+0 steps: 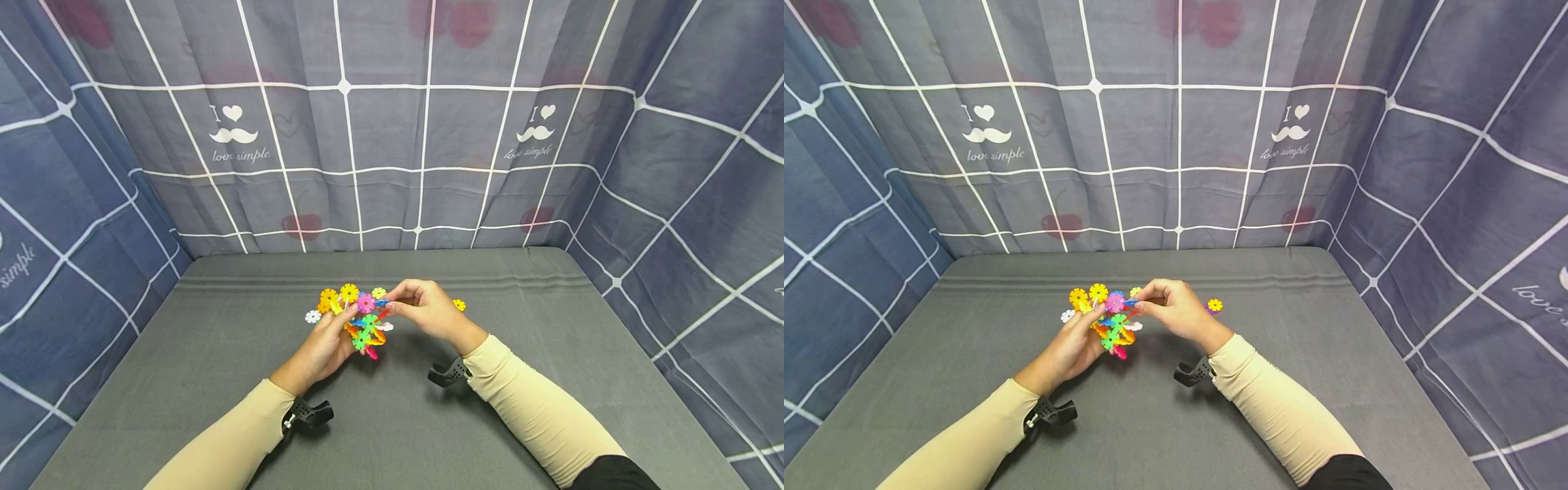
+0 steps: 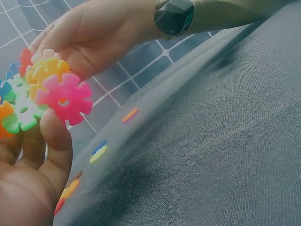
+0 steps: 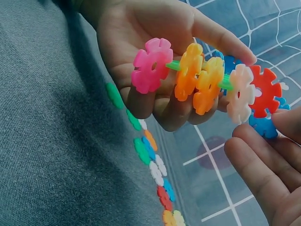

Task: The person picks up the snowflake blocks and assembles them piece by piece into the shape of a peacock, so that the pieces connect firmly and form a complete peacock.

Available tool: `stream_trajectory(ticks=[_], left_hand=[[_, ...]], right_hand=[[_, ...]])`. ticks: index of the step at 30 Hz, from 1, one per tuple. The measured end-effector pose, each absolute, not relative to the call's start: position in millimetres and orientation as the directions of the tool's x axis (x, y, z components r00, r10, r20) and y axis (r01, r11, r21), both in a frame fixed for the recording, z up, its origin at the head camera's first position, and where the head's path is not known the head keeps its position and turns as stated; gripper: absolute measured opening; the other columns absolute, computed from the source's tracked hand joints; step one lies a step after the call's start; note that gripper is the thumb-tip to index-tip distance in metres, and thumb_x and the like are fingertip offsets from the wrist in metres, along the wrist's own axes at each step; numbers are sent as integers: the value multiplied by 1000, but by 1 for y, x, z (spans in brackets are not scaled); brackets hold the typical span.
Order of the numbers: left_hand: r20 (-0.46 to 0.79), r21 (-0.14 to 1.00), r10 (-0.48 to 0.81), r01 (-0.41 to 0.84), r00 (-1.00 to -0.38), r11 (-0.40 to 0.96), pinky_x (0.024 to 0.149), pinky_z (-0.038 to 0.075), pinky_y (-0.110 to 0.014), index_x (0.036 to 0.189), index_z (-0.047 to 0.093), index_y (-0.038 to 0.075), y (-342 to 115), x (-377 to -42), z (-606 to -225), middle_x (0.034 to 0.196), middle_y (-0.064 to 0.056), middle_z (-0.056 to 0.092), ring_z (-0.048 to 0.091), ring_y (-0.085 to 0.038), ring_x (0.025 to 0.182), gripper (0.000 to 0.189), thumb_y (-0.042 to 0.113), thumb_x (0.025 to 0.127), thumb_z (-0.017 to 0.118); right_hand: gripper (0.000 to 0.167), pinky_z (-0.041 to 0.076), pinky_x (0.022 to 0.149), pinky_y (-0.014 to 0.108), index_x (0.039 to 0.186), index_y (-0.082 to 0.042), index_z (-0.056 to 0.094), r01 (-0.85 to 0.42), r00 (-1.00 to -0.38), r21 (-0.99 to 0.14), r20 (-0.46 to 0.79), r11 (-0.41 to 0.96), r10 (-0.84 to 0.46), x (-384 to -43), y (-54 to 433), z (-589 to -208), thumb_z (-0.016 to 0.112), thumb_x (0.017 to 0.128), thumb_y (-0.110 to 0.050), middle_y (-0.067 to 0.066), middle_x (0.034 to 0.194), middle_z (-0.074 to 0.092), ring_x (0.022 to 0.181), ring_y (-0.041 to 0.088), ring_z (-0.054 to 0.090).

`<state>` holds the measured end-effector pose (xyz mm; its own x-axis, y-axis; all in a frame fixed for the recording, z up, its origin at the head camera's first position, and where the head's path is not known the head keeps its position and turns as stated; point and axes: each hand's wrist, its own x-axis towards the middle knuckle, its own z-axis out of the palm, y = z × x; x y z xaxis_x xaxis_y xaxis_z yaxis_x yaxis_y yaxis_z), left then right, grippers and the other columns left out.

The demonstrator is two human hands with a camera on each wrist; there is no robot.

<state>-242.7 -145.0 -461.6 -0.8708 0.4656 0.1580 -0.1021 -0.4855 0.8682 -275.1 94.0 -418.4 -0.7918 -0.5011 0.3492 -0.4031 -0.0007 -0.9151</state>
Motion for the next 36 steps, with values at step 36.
stream_trajectory(ticks=[36], left_hand=[[94, 873, 343, -88, -935, -480, 93, 58, -39, 129, 51, 0, -140, -241, -461, 122, -11, 68, 68, -22, 110, 23, 14, 111, 46]], right_hand=[[15, 58, 93, 45, 111, 16, 71, -372, -733, -926, 331, -57, -595, -277, 94, -420, 70, 97, 11, 24, 117, 73, 105, 28, 73]])
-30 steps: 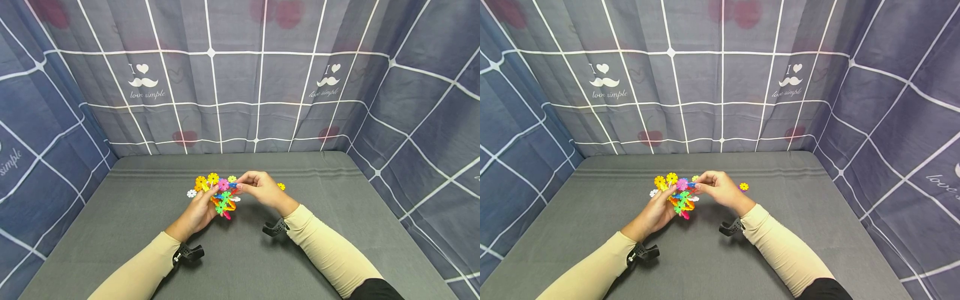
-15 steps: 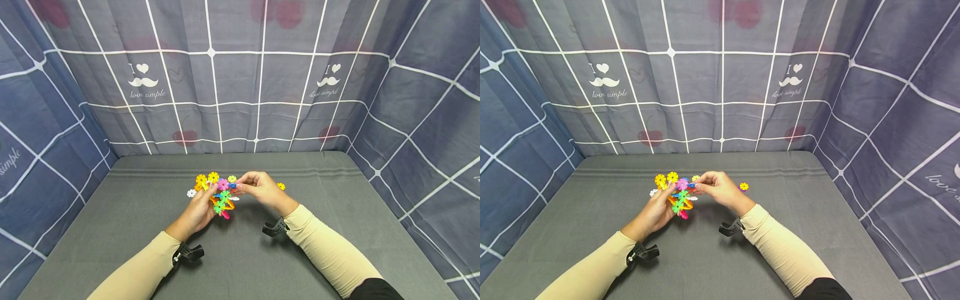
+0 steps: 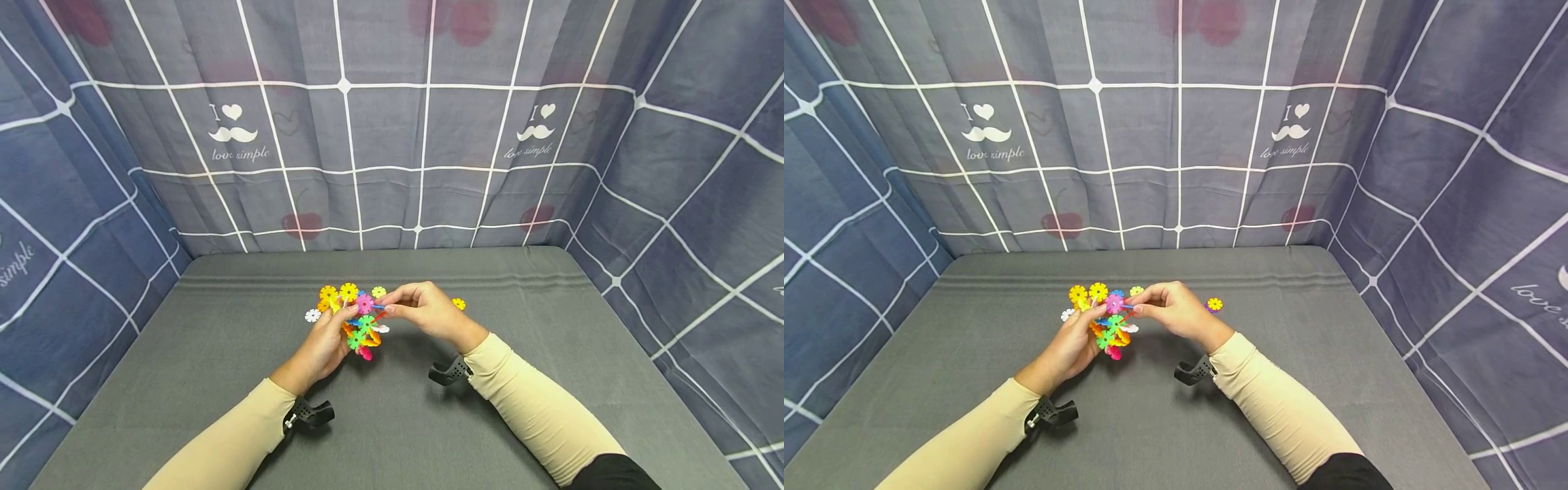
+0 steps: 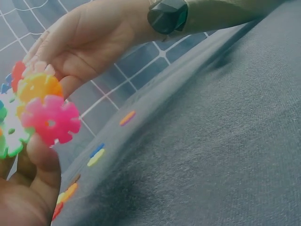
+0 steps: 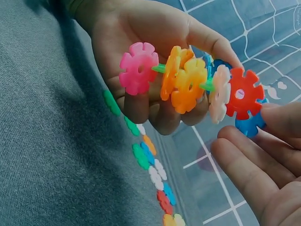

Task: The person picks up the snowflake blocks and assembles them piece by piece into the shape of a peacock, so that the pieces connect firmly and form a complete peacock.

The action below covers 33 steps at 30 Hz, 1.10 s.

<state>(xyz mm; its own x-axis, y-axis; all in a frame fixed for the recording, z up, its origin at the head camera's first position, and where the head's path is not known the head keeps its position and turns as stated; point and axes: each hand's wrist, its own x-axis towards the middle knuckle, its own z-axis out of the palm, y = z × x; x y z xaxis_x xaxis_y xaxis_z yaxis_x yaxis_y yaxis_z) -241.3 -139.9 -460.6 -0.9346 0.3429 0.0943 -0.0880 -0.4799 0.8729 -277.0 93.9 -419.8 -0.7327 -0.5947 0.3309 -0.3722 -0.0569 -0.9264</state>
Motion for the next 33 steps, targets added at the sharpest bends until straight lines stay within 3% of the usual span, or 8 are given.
stream_trajectory(ticks=[8, 17, 23, 27, 30, 33], left_hand=[[74, 889, 273, -61, -959, -454, 82, 60, -33, 124, 53, 0, -140, -241, -461, 109, -8, 72, 71, -19, 95, 22, 12, 106, 51], [89, 903, 226, -17, -970, -429, 91, 59, -38, 131, 48, 0, -138, -238, -458, 116, -10, 69, 69, -22, 104, 32, 24, 111, 51], [99, 906, 224, -5, -969, -423, 77, 61, -33, 116, 62, 1, -139, -239, -459, 106, -10, 72, 71, -22, 92, 18, 14, 107, 53], [65, 888, 188, -29, -980, -458, 73, 61, -33, 111, 63, 3, -139, -238, -458, 103, -10, 72, 71, -22, 87, 15, 13, 105, 54], [52, 875, 154, -29, -987, -483, 72, 61, -33, 109, 63, 4, -138, -238, -458, 100, -10, 71, 70, -21, 84, 13, 12, 104, 54], [56, 875, 147, -22, -988, -484, 71, 61, -32, 109, 62, 4, -138, -238, -458, 99, -10, 71, 70, -21, 83, 13, 12, 103, 54]], right_hand=[[14, 57, 93, 46, 108, 14, 75, -317, -724, -945, 299, -85, -621, -277, 94, -422, 71, 95, 12, 22, 119, 73, 108, 30, 72], [16, 57, 93, 49, 110, 19, 72, -228, -736, -964, 264, -139, -623, -276, 94, -421, 68, 95, 14, 25, 117, 72, 107, 28, 72], [16, 57, 94, 49, 111, 17, 73, -240, -728, -961, 270, -135, -630, -273, 89, -422, 70, 96, 11, 25, 118, 72, 109, 32, 72], [17, 57, 95, 46, 112, 12, 76, -252, -758, -963, 256, -92, -600, -269, 84, -423, 73, 96, 8, 20, 117, 74, 107, 31, 73], [17, 57, 95, 44, 112, 9, 77, -257, -784, -964, 248, -66, -569, -266, 80, -424, 75, 95, 5, 20, 116, 75, 107, 34, 73], [19, 57, 94, 45, 114, 10, 76, -243, -800, -967, 243, -74, -548, -263, 77, -426, 73, 96, 7, 26, 114, 73, 107, 45, 70]])
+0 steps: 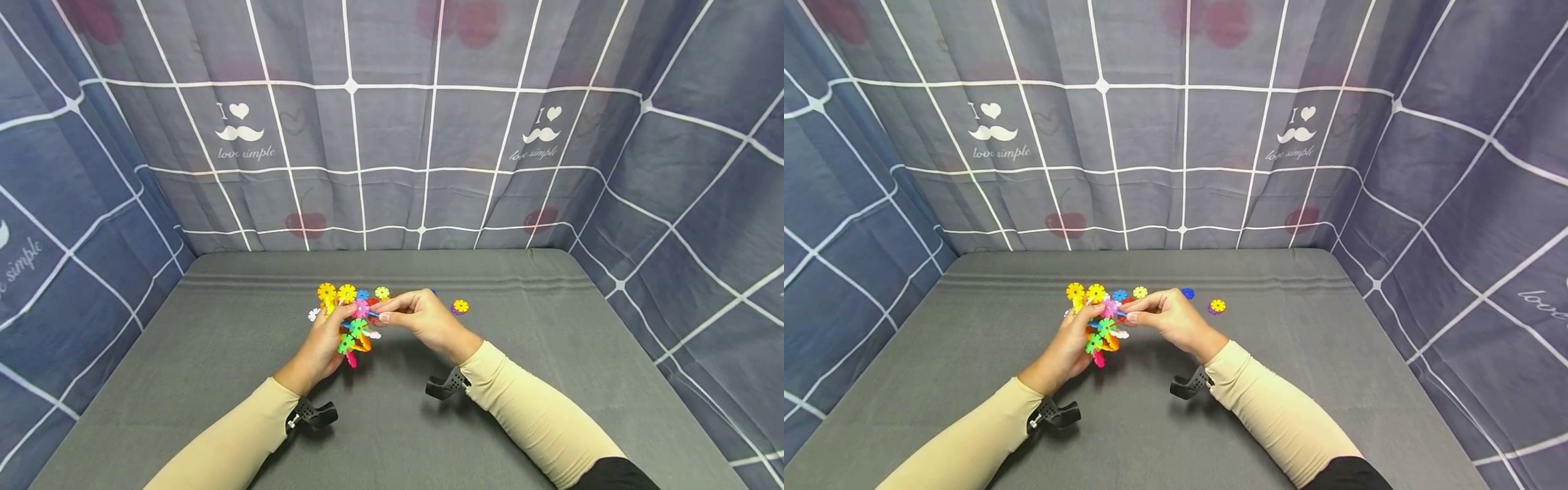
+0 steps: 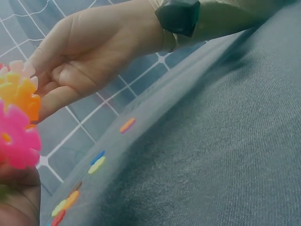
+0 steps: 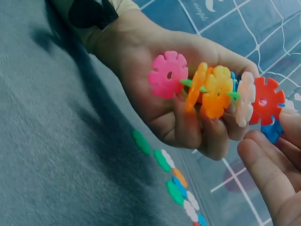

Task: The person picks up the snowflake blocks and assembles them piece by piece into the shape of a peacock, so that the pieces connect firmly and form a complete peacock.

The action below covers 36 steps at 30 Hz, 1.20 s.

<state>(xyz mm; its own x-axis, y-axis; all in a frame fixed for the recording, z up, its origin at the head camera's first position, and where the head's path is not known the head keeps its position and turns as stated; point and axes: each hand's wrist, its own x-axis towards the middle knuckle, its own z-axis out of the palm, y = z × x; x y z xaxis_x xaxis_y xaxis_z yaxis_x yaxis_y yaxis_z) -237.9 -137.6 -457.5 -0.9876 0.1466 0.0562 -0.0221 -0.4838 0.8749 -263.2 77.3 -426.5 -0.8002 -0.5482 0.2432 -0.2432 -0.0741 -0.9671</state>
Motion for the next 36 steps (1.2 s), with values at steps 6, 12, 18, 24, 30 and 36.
stream_trajectory(ticks=[6, 12, 18, 24, 30, 36], left_hand=[[78, 898, 168, -4, -983, -440, 73, 62, -32, 111, 62, 2, -139, -238, -458, 102, -11, 70, 71, -22, 87, 14, 10, 103, 55], [97, 926, 215, 8, -972, -378, 72, 62, -32, 110, 64, -4, -142, -238, -457, 100, -13, 71, 71, -22, 85, 17, 8, 103, 54], [61, 951, 241, -17, -969, -308, 73, 61, -31, 108, 66, -3, -142, -239, -456, 99, -12, 73, 71, -20, 84, 17, 8, 101, 55], [77, 936, 234, -11, -969, -353, 72, 61, -32, 108, 67, -1, -139, -242, -456, 99, -12, 73, 71, -20, 84, 16, 11, 103, 58], [79, 915, 178, 0, -981, -404, 77, 60, -30, 113, 58, 5, -141, -247, -461, 102, -6, 68, 68, -16, 90, 15, 18, 107, 61], [63, 909, 159, -9, -985, -416, 76, 59, -30, 116, 55, 7, -145, -248, -464, 102, -3, 67, 67, -15, 88, 14, 14, 105, 60]], right_hand=[[19, 57, 94, 48, 113, 12, 76, -243, -805, -967, 246, -77, -540, -261, 76, -425, 73, 95, 9, 23, 112, 74, 106, 43, 72], [16, 57, 95, 43, 108, 13, 76, -222, -799, -973, 215, -57, -561, -263, 80, -425, 75, 93, 7, 19, 114, 75, 107, 26, 73], [14, 58, 93, 42, 108, 11, 77, -235, -789, -972, 204, -23, -580, -263, 82, -427, 75, 94, 8, 17, 114, 76, 108, 26, 73], [16, 58, 93, 42, 110, 10, 77, -306, -765, -952, 263, -27, -588, -268, 86, -425, 75, 94, 6, 16, 113, 76, 108, 31, 72], [26, 58, 94, 42, 124, 8, 71, -399, -811, -897, 248, 190, -530, -298, 135, -416, 72, 101, -5, 14, 116, 75, 111, 41, 69], [31, 54, 91, 47, 112, 3, 74, -327, -929, -617, 70, 716, -364, -325, 202, -425, 86, 88, -12, 12, 104, 74, 100, 30, 68]])
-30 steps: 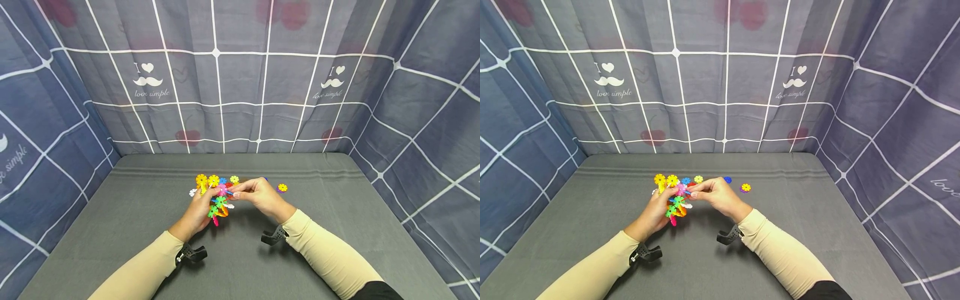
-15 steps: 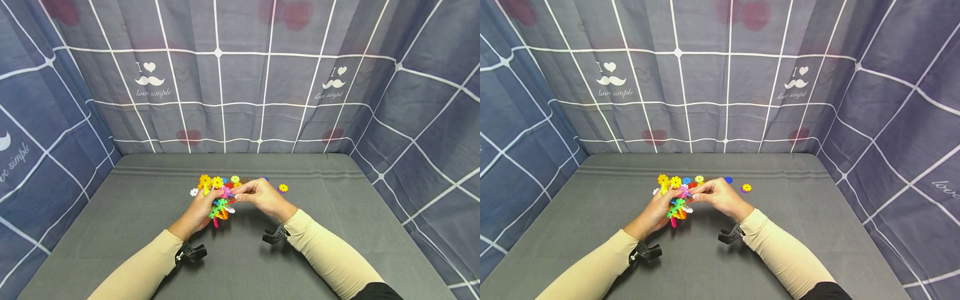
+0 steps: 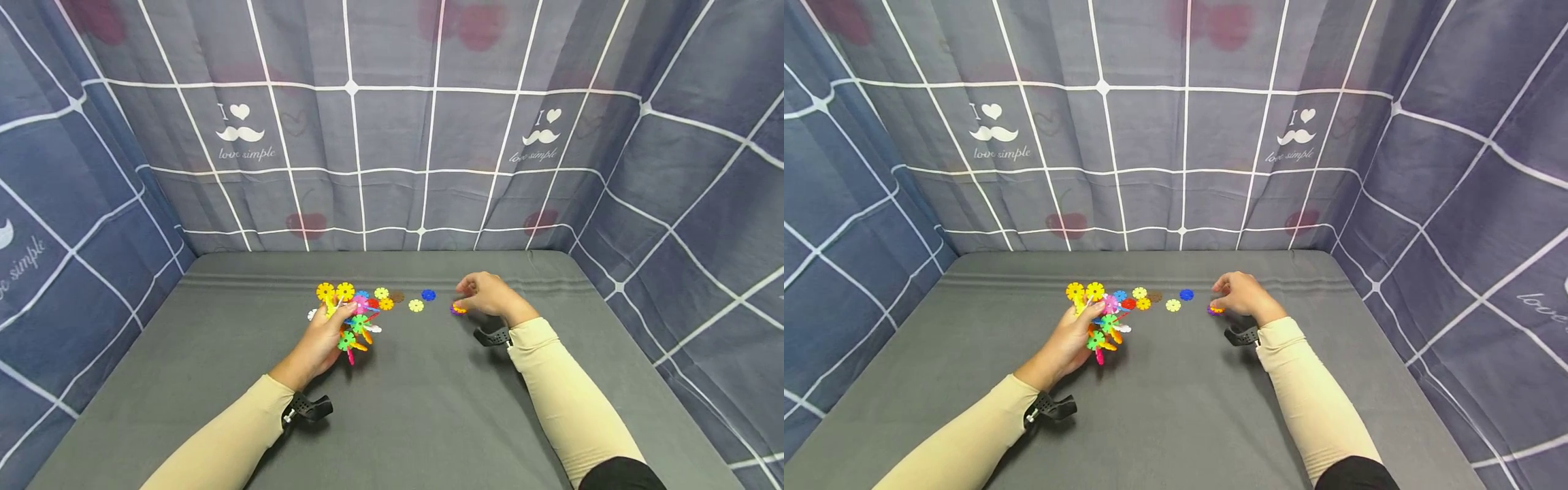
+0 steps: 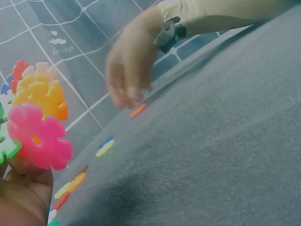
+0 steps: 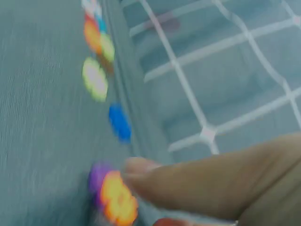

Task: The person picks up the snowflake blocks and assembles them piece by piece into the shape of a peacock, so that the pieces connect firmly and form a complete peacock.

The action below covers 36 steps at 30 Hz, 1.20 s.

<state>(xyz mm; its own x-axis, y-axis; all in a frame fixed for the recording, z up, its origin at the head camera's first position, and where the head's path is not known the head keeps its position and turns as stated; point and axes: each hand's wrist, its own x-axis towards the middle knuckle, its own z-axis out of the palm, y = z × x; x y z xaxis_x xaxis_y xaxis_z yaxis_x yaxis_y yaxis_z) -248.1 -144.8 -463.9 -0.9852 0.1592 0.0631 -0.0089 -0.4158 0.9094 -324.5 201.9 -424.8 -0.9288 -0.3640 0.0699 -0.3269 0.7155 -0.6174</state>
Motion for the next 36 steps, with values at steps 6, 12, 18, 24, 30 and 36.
stream_trajectory(ticks=[6, 12, 18, 24, 30, 36], left_hand=[[57, 929, 175, -12, -983, -371, 73, 61, -33, 116, 57, 2, -147, -247, -464, 100, -12, 70, 70, -17, 82, 18, 11, 102, 63], [57, 944, 226, -21, -973, -331, 78, 61, -35, 118, 57, -1, -146, -245, -464, 105, -12, 71, 72, -21, 88, 21, 15, 106, 59], [35, 953, 260, -46, -965, -299, 76, 60, -32, 109, 60, 2, -145, -240, -464, 94, -7, 71, 71, -18, 82, 11, 11, 102, 60], [74, 958, 293, -14, -953, -288, 78, 61, -34, 115, 64, 0, -144, -241, -462, 102, -11, 72, 71, -20, 87, 19, 14, 103, 62], [79, 944, 322, -33, -944, -329, 77, 62, -34, 117, 62, 0, -142, -240, -463, 102, -10, 73, 72, -20, 87, 19, 14, 105, 59], [78, 943, 332, -38, -940, -329, 76, 62, -34, 118, 62, -1, -142, -241, -462, 105, -11, 73, 72, -21, 90, 21, 16, 106, 58]], right_hand=[[29, 54, 86, 42, 104, 2, 74, -346, -908, -583, 12, 735, -418, -337, 210, -439, 90, 83, -9, 8, 94, 71, 92, 25, 66], [18, 49, 65, 29, 92, -2, 68, -324, -909, -705, 48, 631, -413, -332, 204, -438, 85, 85, 0, 6, 81, 66, 73, 17, 59], [9, 62, 68, 45, 101, 9, 62, -262, -823, -949, 124, 177, -555, -314, 165, -423, 69, 96, 10, 27, 92, 69, 76, 30, 71], [19, 57, 78, 64, 117, 14, 68, -307, -735, -950, 274, -57, -620, -288, 110, -420, 66, 98, 11, 26, 100, 71, 80, 30, 74], [13, 60, 79, 57, 110, 14, 70, -359, -733, -926, 359, -119, -578, -275, 94, -429, 67, 98, 14, 25, 101, 74, 83, 28, 75], [11, 62, 78, 47, 108, 10, 72, -432, -725, -897, 409, -97, -555, -274, 92, -430, 69, 98, 11, 26, 100, 74, 85, 33, 75]])
